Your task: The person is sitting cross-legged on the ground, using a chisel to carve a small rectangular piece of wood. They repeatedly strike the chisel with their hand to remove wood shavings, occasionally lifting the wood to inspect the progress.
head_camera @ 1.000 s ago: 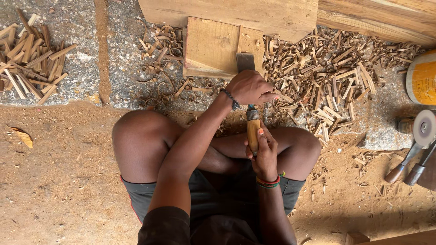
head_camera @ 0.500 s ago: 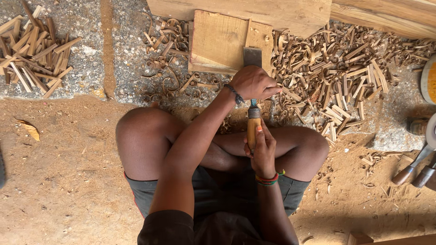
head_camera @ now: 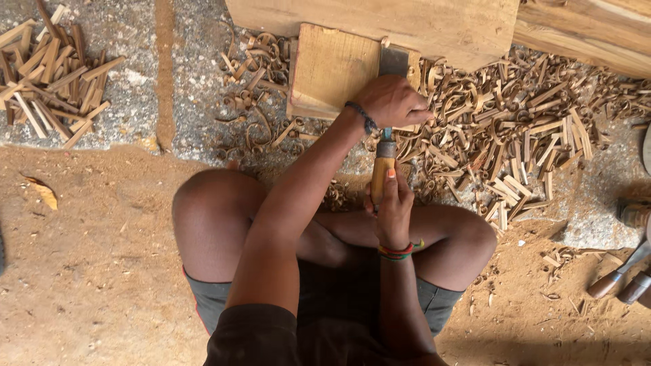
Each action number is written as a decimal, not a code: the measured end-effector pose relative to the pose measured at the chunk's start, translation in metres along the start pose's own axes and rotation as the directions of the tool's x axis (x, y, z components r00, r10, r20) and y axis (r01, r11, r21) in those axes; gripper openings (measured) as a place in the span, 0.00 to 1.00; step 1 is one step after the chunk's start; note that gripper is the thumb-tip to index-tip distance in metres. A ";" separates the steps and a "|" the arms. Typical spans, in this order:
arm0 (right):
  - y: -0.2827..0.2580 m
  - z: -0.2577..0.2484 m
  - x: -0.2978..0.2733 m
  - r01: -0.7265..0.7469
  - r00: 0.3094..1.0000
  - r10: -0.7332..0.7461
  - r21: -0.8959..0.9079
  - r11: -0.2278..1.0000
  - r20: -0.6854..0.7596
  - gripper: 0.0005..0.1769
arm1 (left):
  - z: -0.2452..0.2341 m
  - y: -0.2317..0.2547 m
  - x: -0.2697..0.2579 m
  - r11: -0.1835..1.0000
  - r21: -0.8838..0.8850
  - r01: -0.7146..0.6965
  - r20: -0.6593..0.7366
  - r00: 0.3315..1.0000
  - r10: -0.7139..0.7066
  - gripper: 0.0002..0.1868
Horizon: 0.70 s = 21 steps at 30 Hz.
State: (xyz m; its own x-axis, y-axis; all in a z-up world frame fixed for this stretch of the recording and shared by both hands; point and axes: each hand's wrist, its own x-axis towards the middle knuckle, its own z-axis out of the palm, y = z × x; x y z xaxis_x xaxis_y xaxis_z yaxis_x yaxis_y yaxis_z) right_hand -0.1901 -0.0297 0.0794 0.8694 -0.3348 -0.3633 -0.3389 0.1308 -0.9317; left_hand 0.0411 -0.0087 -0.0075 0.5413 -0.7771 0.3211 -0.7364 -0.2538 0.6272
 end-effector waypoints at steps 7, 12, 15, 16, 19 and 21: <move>-0.001 0.013 0.008 -0.047 0.999 0.049 0.104 0.993 -0.012 0.20 | -0.007 -0.006 0.001 1.000 -0.009 0.025 0.070 0.997 -0.025 0.29; -0.006 0.000 0.002 -0.091 0.996 0.091 0.335 0.938 0.017 0.20 | -0.012 0.013 -0.004 0.983 0.081 -0.163 -0.103 0.980 0.171 0.27; -0.019 -0.011 -0.010 -0.039 0.999 0.044 0.350 0.936 -0.008 0.20 | -0.008 0.041 0.001 0.953 0.076 -0.292 -0.213 0.929 0.302 0.26; -0.021 -0.014 -0.015 -0.004 1.000 0.013 0.329 0.944 -0.026 0.19 | -0.006 0.051 0.000 0.943 0.072 -0.326 -0.260 0.906 0.333 0.26; -0.018 -0.031 -0.034 0.021 1.000 -0.015 0.259 0.966 -0.025 0.20 | 0.006 0.073 -0.006 0.965 0.072 -0.254 -0.311 0.913 0.264 0.25; -0.012 -0.041 -0.044 -0.009 1.000 0.011 0.197 0.980 -0.013 0.22 | 0.017 0.080 -0.020 0.971 0.094 -0.219 -0.216 0.948 0.235 0.23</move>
State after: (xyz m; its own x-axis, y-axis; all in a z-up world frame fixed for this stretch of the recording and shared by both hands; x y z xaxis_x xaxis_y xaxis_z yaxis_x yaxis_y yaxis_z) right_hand -0.2393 -0.0547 0.1070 0.8606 -0.3457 -0.3739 -0.2688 0.3154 -0.9101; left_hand -0.0355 -0.0232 0.0246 0.4277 -0.6716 0.6050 -0.8719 -0.1298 0.4722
